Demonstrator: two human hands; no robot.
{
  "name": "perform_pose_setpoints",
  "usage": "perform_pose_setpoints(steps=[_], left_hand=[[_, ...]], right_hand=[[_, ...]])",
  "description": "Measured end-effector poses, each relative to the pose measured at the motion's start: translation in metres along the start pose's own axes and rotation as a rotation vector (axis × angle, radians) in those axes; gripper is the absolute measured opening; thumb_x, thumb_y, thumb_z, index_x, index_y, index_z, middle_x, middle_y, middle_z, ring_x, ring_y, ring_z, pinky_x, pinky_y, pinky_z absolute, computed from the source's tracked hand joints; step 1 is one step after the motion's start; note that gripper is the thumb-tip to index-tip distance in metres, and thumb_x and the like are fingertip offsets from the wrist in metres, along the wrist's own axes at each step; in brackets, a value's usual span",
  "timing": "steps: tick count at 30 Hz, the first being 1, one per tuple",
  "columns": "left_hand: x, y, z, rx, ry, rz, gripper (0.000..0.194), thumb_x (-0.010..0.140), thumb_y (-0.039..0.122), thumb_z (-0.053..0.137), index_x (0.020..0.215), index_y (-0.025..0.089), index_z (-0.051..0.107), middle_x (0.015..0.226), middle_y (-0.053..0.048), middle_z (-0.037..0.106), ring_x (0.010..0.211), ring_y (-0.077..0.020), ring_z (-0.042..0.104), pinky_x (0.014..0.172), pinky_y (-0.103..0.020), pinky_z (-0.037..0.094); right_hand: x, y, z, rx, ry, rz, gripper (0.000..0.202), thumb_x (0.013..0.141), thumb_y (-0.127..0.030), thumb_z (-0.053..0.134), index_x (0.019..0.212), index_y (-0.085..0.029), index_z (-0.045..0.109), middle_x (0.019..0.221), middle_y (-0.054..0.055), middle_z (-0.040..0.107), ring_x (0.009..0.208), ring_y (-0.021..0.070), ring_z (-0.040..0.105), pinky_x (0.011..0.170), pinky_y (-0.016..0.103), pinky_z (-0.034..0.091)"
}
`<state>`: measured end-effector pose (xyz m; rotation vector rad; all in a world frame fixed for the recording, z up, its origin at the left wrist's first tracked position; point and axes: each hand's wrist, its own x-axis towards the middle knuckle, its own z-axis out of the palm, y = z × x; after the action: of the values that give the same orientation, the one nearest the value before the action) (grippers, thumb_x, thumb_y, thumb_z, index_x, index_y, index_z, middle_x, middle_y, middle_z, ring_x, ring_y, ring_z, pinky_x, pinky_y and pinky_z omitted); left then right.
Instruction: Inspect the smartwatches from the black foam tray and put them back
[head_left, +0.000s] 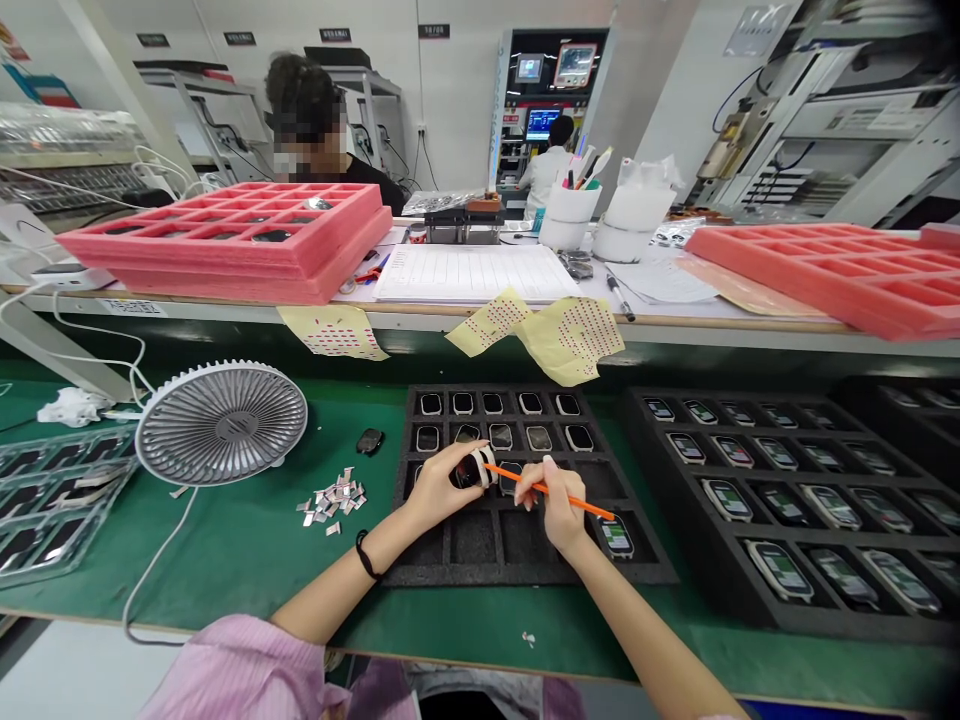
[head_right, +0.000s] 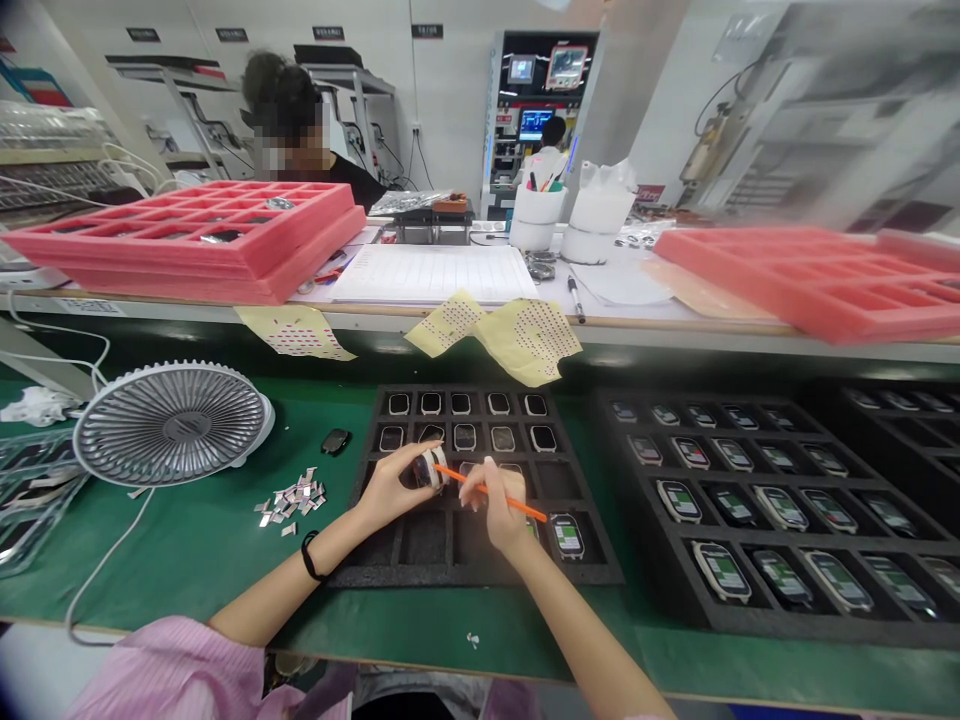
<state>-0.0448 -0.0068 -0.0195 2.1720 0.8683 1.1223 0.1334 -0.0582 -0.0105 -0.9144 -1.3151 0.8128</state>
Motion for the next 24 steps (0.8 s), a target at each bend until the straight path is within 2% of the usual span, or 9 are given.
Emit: perform_pose_setpoints(steps=[9, 13, 16, 19, 20, 22, 24], left_hand=[[0.001, 0.000, 0.000, 0.009, -0.002, -0.029, 0.053, 0.069, 0.009, 0.065, 0.121, 0.019, 0.057, 0.114, -0.009, 0.067, 0.101, -0.0229, 0.064, 0.086, -0.034, 0.052], [0.002, 0.004, -0.001, 0.030, -0.003, -0.038, 0.053, 0.069, 0.010, 0.065, 0.121, 0.018, 0.057, 0.110, -0.009, 0.067, 0.094, -0.0214, 0.065, 0.081, -0.032, 0.053], [0.002, 0.005, -0.001, 0.055, -0.008, -0.049, 0.052, 0.070, 0.014, 0.067, 0.121, 0.018, 0.057, 0.108, -0.008, 0.068, 0.090, -0.0207, 0.065, 0.078, -0.032, 0.053], [0.000, 0.005, 0.000, 0.077, 0.003, -0.021, 0.048, 0.073, 0.022, 0.069, 0.119, 0.018, 0.058, 0.105, -0.009, 0.068, 0.090, -0.0210, 0.065, 0.079, -0.032, 0.053], [0.000, 0.004, 0.001, 0.086, 0.001, -0.003, 0.046, 0.074, 0.023, 0.069, 0.119, 0.019, 0.058, 0.104, -0.008, 0.068, 0.089, -0.0207, 0.065, 0.079, -0.032, 0.054], [-0.002, 0.004, 0.002, 0.103, -0.003, 0.026, 0.046, 0.076, 0.025, 0.068, 0.120, 0.020, 0.057, 0.105, -0.009, 0.068, 0.089, -0.0206, 0.065, 0.080, -0.033, 0.054], [-0.003, 0.003, 0.004, 0.096, 0.003, 0.005, 0.053, 0.075, 0.031, 0.070, 0.124, 0.020, 0.053, 0.102, -0.008, 0.068, 0.082, -0.0194, 0.065, 0.075, -0.032, 0.055]], right_hand=[[0.000, 0.002, 0.001, -0.005, -0.006, -0.039, 0.058, 0.098, -0.038, 0.031, 0.053, -0.017, 0.062, 0.049, 0.003, 0.057, 0.042, 0.0113, 0.047, 0.045, 0.027, 0.035], [0.000, 0.002, -0.003, 0.016, -0.002, -0.053, 0.057, 0.098, -0.035, 0.031, 0.054, -0.018, 0.062, 0.049, 0.003, 0.058, 0.042, 0.0114, 0.047, 0.045, 0.026, 0.036], [0.002, -0.001, -0.004, -0.043, 0.081, -0.047, 0.046, 0.096, -0.035, 0.038, 0.061, -0.019, 0.061, 0.060, 0.003, 0.065, 0.053, 0.0141, 0.058, 0.054, 0.028, 0.045], [0.006, -0.001, 0.000, -0.070, 0.078, 0.096, 0.021, 0.083, -0.037, 0.062, 0.072, -0.021, 0.054, 0.089, 0.005, 0.070, 0.079, 0.0194, 0.066, 0.071, 0.031, 0.052], [0.008, 0.000, 0.003, -0.059, 0.034, 0.168, 0.025, 0.077, -0.036, 0.069, 0.074, -0.021, 0.050, 0.094, 0.005, 0.069, 0.083, 0.0201, 0.066, 0.071, 0.032, 0.052], [0.010, 0.003, 0.007, -0.034, -0.049, 0.283, 0.038, 0.068, -0.036, 0.077, 0.073, -0.022, 0.042, 0.086, 0.002, 0.065, 0.076, 0.0181, 0.064, 0.065, 0.029, 0.051], [0.012, 0.006, 0.009, -0.002, -0.079, 0.340, 0.043, 0.066, -0.039, 0.078, 0.069, -0.022, 0.038, 0.069, -0.004, 0.056, 0.064, 0.0141, 0.058, 0.060, 0.025, 0.047]])
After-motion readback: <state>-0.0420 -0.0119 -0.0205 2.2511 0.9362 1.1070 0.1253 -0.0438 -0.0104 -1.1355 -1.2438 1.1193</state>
